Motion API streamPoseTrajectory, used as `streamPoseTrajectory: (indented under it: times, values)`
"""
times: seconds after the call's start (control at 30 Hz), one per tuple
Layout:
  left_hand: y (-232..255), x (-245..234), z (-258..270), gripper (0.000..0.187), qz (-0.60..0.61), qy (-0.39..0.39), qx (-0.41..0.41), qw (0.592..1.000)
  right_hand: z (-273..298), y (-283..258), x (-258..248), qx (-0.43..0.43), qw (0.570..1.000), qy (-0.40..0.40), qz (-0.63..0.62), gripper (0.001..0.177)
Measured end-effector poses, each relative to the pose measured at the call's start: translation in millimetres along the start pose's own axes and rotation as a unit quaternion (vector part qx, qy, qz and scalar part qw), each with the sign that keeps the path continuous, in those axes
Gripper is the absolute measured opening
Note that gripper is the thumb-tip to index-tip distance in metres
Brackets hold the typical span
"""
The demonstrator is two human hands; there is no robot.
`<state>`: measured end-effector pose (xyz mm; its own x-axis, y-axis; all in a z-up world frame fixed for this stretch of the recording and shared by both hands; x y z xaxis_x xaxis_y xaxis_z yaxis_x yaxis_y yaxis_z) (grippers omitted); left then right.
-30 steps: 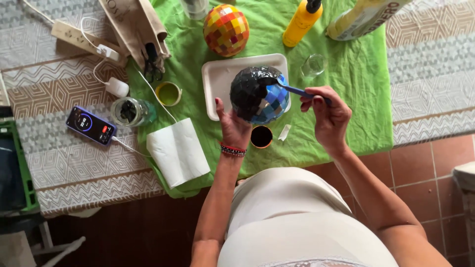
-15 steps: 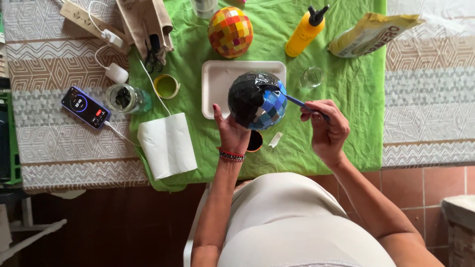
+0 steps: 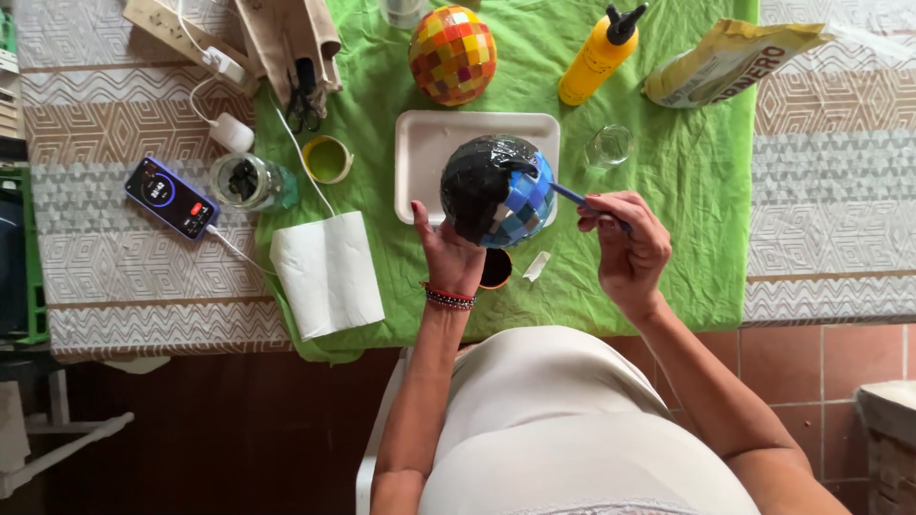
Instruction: Applying black varnish or paint to a mosaic-covered sphere using a brush.
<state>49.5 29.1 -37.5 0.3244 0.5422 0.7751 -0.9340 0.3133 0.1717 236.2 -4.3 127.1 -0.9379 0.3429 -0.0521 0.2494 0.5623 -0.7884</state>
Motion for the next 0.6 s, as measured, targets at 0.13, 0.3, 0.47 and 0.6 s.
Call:
streamPoseTrajectory:
  times: [0.13,0.3,0.47,0.6]
  values:
    - [5,-7,-2,0.064,0.0,0.004,-0.01,1.0,5,4,3,0.002,1.0,0.0,-0.002,0.023]
    - [10,-3,0,0.062,-0.002,-0.003,-0.013,1.0,8,3,7,0.026,1.0,0.016,-0.007,0.021]
    - [13,1,4,0.063,-0.017,-0.017,-0.021,0.999,12,0,5,0.022,0.999,0.026,0.003,0.023]
    - [14,10,7,0.063,-0.036,-0.027,-0.02,0.999,12,-3,9,0.024,0.999,0.02,0.006,0.022]
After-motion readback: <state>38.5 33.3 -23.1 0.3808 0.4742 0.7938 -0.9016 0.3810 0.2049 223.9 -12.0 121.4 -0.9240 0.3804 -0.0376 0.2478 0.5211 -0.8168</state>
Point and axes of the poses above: each hand's wrist, its own z-axis away from the middle knuckle, its own x-axis out of the palm, y = z × x, the point moved 9 cm from there along -z, towards the middle knuckle, and after that the axes turned 6 degrees about y, right-handed, at the moved point
